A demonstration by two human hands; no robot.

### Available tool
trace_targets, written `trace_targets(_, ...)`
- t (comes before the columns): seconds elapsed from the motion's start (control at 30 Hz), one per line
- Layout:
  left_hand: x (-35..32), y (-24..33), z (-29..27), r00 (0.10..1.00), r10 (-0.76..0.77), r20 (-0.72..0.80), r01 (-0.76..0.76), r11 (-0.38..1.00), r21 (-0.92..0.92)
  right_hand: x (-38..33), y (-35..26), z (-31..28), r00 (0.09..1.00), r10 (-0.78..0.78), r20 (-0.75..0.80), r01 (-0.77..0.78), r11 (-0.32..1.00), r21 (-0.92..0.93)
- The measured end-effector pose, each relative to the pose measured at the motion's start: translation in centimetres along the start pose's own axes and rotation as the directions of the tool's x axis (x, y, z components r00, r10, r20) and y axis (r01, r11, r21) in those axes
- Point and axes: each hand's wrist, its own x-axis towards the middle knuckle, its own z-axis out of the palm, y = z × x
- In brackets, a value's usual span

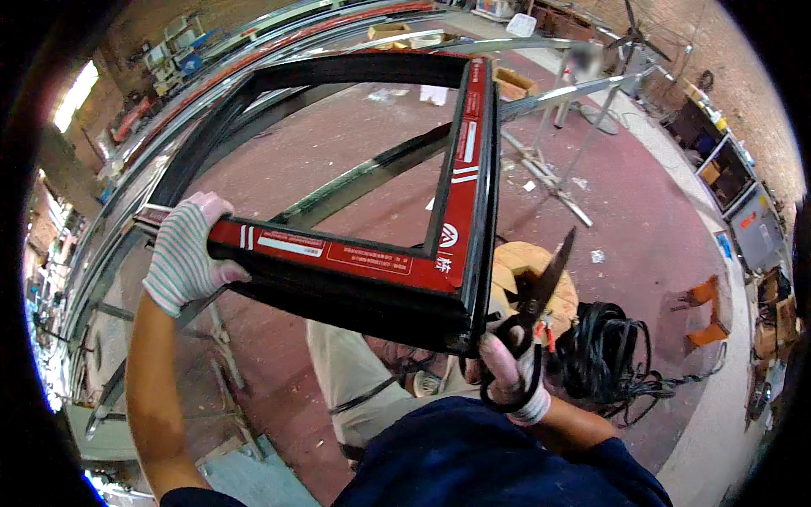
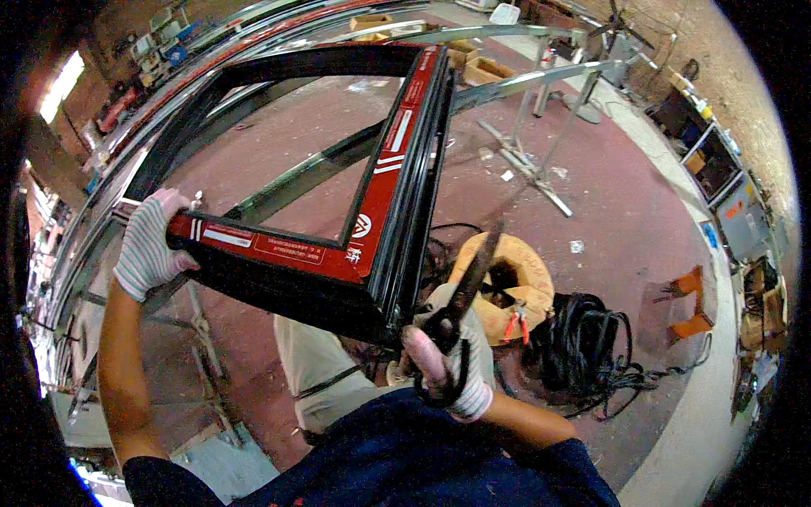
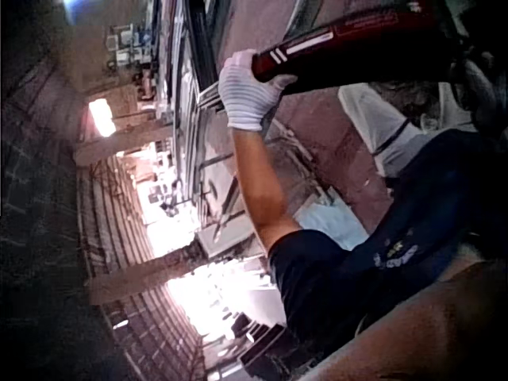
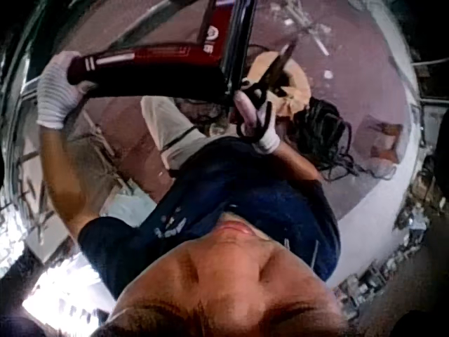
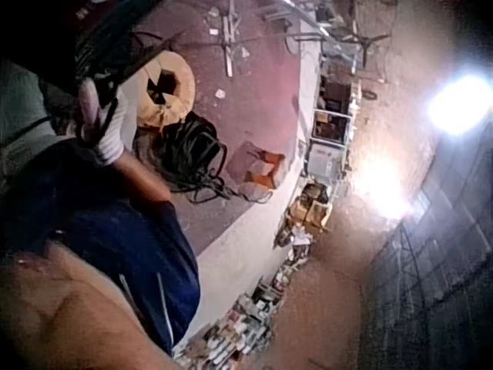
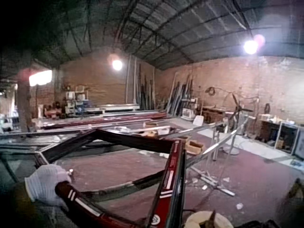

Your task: The person uses shears to trim a black rubber seal along the edges of a window frame. They repeatedly reposition the frame and cut small sections of the seal, removing excess material from the corners and sides.

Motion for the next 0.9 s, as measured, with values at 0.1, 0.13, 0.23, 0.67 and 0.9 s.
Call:
trace_targets(0.1,0.1,1.6,-0.8,0.98,-0.118,0.158,0.117,0.993,0.016,-0.1,1.0,0.5,0.981,0.176,-0.087,-0.139,0.937,0.321)
trace_targets(0.13,-0.4,1.7,-0.6,0.987,-0.107,0.116,0.105,0.994,0.024,0.2,1.4,0.4,0.99,-0.076,-0.118,0.084,0.994,0.064)
trace_targets(0.23,-1.7,2.0,0.1,0.994,-0.067,-0.088,0.07,0.997,0.037,1.8,1.9,-1.2,0.983,-0.176,-0.056,0.175,0.984,-0.025)
trace_targets(0.67,-3.7,6.7,-1.3,0.949,-0.29,-0.126,0.301,0.95,0.081,7.2,-2.9,-0.1,0.995,0.062,-0.082,-0.05,0.99,0.133)
trace_targets(0.9,-2.7,9.0,-1.3,0.919,-0.385,-0.088,0.392,0.916,0.085,10.1,-2.9,-1.4,0.993,0.008,-0.115,0.008,0.991,0.137)
